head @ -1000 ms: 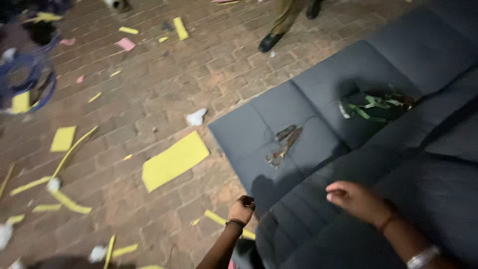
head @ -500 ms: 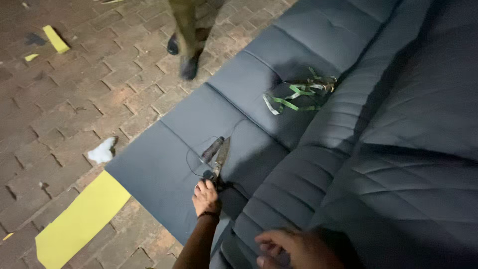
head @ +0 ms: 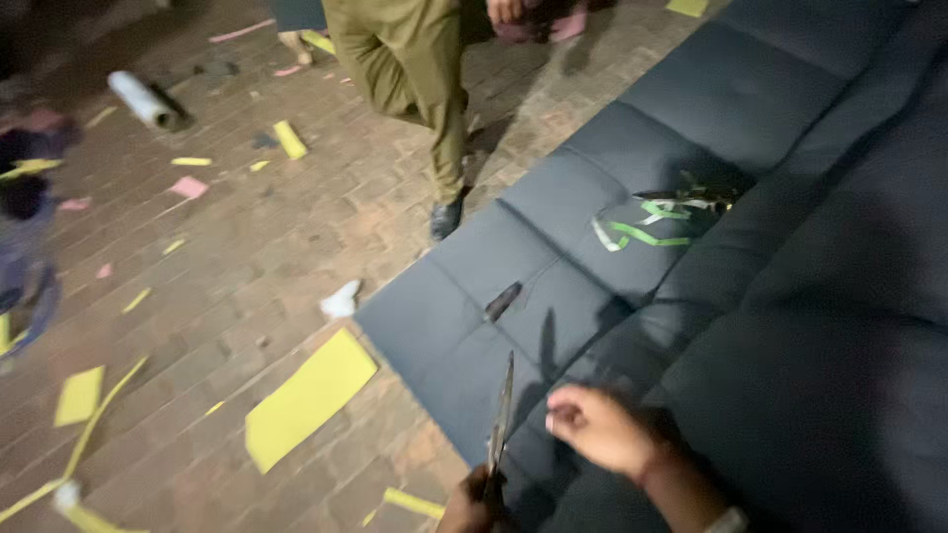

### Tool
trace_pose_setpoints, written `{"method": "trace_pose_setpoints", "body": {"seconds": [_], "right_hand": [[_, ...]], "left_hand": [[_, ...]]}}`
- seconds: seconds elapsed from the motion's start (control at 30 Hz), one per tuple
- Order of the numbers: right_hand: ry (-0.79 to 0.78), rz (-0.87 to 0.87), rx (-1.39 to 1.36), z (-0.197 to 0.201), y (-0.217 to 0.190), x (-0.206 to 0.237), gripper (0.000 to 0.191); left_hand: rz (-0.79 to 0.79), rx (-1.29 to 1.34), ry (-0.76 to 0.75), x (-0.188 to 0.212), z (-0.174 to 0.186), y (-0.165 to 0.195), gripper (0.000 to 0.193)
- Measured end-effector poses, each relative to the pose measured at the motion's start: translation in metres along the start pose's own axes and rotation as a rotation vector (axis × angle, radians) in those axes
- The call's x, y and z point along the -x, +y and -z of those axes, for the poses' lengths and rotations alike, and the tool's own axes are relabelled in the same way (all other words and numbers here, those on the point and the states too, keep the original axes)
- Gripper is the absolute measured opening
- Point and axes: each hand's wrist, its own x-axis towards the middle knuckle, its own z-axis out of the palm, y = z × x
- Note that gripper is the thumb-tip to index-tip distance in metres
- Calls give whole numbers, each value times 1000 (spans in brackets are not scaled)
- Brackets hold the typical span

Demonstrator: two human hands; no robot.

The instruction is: The person fits yellow foam padding and grey quilted fabric over the wooden frame of a sofa seat, trimming the foam with shears and tucking the fabric edges. They then use a pneumatic staple gun to fasten the fabric to the frame and press the fabric into place along the edges.

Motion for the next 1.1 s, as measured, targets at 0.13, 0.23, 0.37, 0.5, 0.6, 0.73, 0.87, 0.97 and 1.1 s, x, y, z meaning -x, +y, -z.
{"method": "trace_pose_setpoints", "body": {"seconds": [0.13,0.23,0.37,0.5,0.6,0.73,0.87,0.97,1.1], "right_hand": [[149,263,123,-5,-24,11,28],[170,548,180,-15,-56,54,26],[-187,488,-263,-68,-61,178,16],[-657,402,-386,-104,-6,345,15],[-948,153,-660,-94,32,436,24],[-1044,-107,-985,-85,55,481,45],[-1064,-203,-871,-92,68,495,44],[-1115,24,-878,-96,75,496,39],[-597,134,-340,-94,77,483,27]], "left_hand": [[-84,203,62,131,36,-17,27],[-191,310,-10,270,63,-9,30],[-76,332,46,434,49,25,30],[-545,345,170,541,-11,54,25],[-573,508,53,583,-56,61,28],[-507,631,-179,607,-97,57,31],[-361,692,-428,619,-105,55,51],[-1199,89,86,618,-104,47,41],[-533,513,-53,594,-104,-2,65]]}}
